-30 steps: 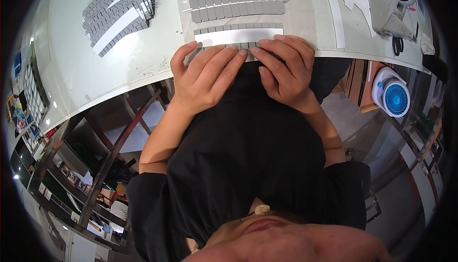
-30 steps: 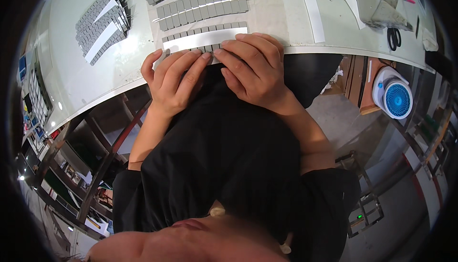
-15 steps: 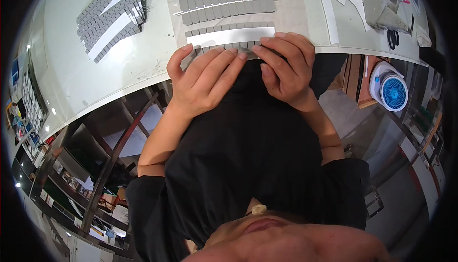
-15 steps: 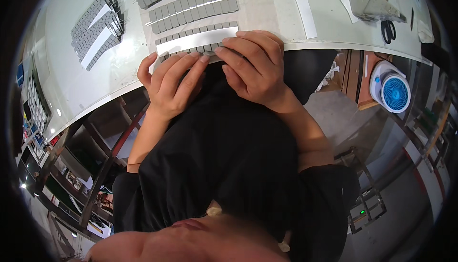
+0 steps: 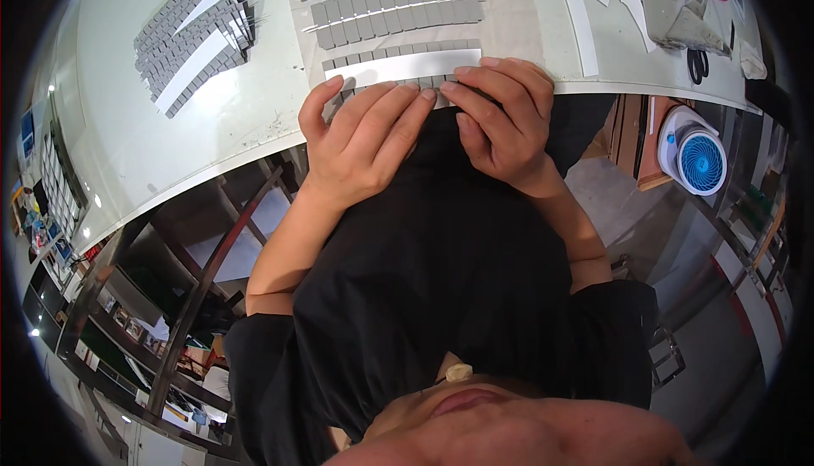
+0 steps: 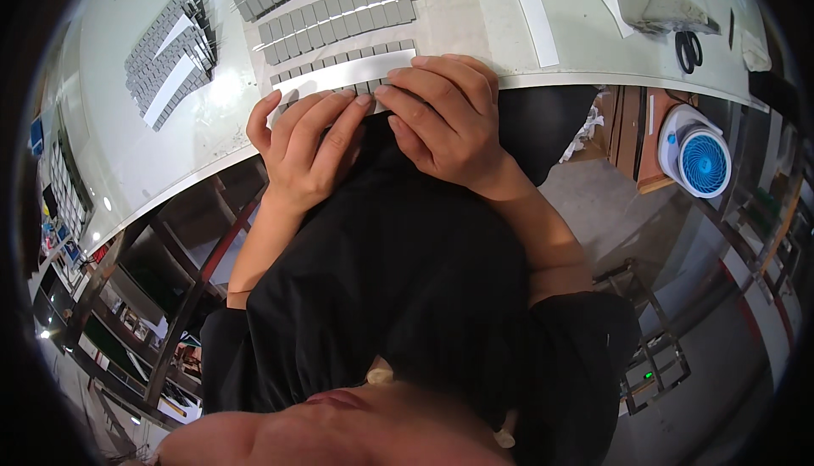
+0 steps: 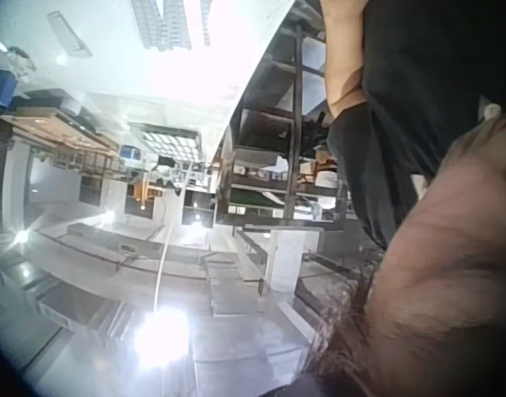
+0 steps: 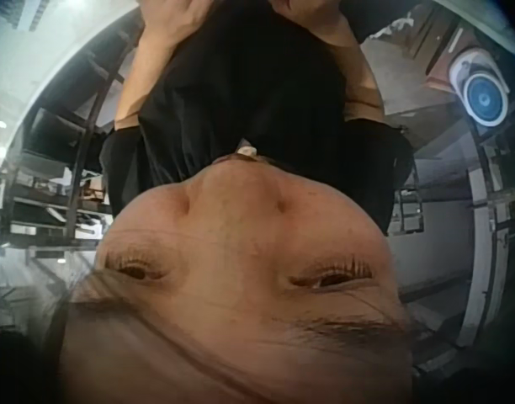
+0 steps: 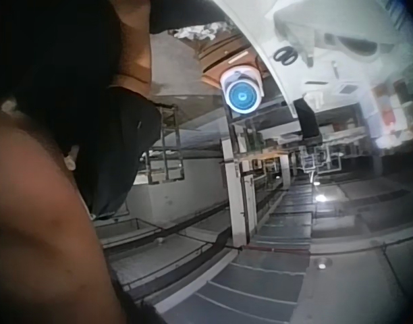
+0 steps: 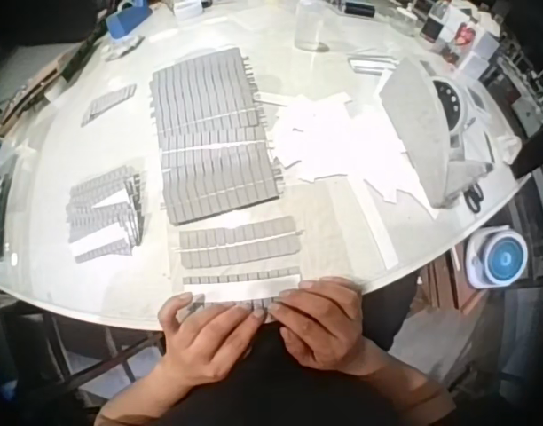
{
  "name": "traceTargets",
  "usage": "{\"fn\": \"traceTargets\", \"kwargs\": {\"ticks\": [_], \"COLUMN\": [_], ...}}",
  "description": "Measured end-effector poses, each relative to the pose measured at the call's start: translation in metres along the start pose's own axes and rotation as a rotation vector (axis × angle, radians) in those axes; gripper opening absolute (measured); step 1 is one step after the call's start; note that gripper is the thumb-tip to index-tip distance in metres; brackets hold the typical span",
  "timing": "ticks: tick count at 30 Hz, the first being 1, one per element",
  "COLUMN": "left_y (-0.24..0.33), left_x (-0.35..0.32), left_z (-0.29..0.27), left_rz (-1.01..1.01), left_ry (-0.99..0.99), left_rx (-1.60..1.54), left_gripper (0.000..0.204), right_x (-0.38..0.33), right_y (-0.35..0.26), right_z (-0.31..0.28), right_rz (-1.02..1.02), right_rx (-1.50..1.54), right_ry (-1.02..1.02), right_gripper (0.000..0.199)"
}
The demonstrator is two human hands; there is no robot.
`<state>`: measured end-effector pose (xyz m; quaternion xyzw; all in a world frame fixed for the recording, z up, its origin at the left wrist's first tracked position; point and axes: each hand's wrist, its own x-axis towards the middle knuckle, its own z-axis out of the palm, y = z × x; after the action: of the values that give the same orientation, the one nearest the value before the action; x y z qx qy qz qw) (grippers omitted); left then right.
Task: The person cuts a solar cell piece with scissors, applies strips of tape across rows of solar cell segments, and presses them down by hand.
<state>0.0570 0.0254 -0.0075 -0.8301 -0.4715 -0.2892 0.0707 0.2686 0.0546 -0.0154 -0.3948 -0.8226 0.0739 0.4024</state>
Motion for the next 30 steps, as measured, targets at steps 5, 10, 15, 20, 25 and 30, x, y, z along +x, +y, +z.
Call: {"fn": "traceTargets", "kwargs": {"ticks": [5, 10, 15, 20, 25, 30], "left_y": [-0.001, -0.002, -0.003, -0.005, -0.011, -0.016], "left_x": [-0.001, -0.003, -0.014, -0.028, -0.03, -0.031], "left_z": [-0.001, -0.003, -0.018, -0.02, -0.026, -0.036], "left_rz": [0.0, 0.01, 0.132, 0.175, 0.107, 0.101], "left_ry": [-0.008, -0.001, 0.127, 0.093, 0.095, 0.074], "left_rx": [-0.004, -0.005, -0.126, -0.172, -0.134, -0.103], "left_gripper": [0.026, 0.025, 0.016, 0.016, 0.016, 0.016], "right_x": [-0.001, -0.003, -0.012, 0.037, 0.037, 0.052], "right_y": [0.0, 0.0, 0.042, 0.092, 0.143, 0.165], "right_z": [0.0, 0.0, -0.057, -0.132, -0.167, -0.19], "right_rz": [0.0, -0.007, 0.061, 0.355, 0.629, 0.785], "right_rx": [-0.003, 0.016, -0.236, -0.395, 0.001, 0.03], "right_ry": [-0.003, 0.012, 0.137, 0.58, 0.51, 0.3], "right_gripper": [0.019, 0.02, 0.025, 0.029, 0.031, 0.038]}}
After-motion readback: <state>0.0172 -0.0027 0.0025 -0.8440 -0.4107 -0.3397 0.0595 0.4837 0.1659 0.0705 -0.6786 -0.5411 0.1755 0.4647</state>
